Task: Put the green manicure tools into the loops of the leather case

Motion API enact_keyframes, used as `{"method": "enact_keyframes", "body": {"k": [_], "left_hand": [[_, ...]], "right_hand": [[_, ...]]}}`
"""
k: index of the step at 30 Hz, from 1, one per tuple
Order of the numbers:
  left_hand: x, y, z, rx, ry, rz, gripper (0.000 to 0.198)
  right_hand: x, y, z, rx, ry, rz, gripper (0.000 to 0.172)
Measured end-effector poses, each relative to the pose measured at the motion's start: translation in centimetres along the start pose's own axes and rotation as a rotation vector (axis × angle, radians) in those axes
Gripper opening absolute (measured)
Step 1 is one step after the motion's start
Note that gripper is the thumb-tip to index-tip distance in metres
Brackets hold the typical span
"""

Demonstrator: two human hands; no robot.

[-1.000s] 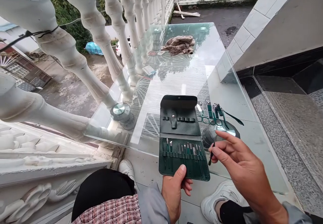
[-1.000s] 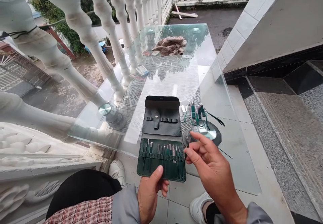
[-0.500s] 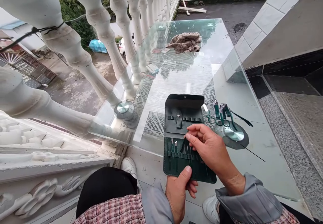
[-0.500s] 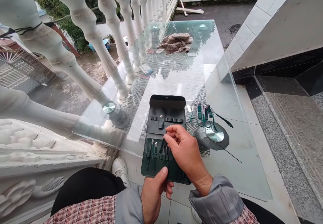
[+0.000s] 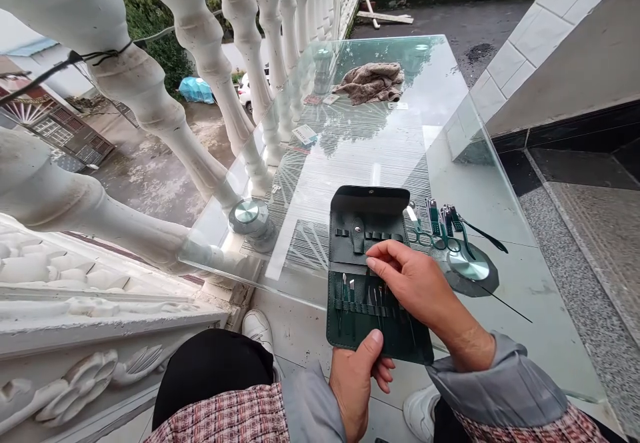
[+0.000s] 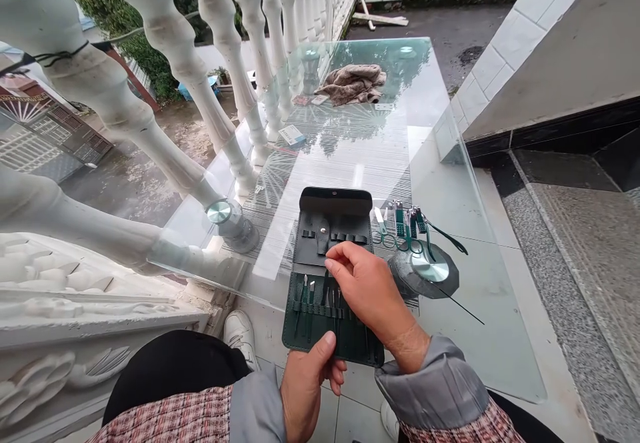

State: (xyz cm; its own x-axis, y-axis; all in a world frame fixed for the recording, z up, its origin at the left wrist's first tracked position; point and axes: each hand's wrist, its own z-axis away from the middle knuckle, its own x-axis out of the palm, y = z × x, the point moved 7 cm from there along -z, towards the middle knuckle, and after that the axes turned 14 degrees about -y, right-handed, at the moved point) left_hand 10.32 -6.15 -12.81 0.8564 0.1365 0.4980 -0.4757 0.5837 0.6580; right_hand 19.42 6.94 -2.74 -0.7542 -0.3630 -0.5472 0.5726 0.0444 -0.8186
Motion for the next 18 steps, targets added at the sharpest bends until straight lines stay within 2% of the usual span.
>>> {"method": "enact_keyframes", "body": {"k": [4,14,18], "left_hand": [[0.0,0.0,-0.1,0.023,0.007,-0.006,0.05],[-0.1,0.1,-0.1,0.041,0.006,-0.026,0.05],[-0.1,0.0,-0.1,0.03,0.003,-0.037,0.051]], "right_hand": [[-0.1,-0.7,-0.2,-0.046,0.014,0.126,0.014],[1.5,-1.2,0.0,-0.211,-0.132,0.363,0.014],[1.7,-1.4,0.3,-0.277,-0.156,0.379,0.016]]}}
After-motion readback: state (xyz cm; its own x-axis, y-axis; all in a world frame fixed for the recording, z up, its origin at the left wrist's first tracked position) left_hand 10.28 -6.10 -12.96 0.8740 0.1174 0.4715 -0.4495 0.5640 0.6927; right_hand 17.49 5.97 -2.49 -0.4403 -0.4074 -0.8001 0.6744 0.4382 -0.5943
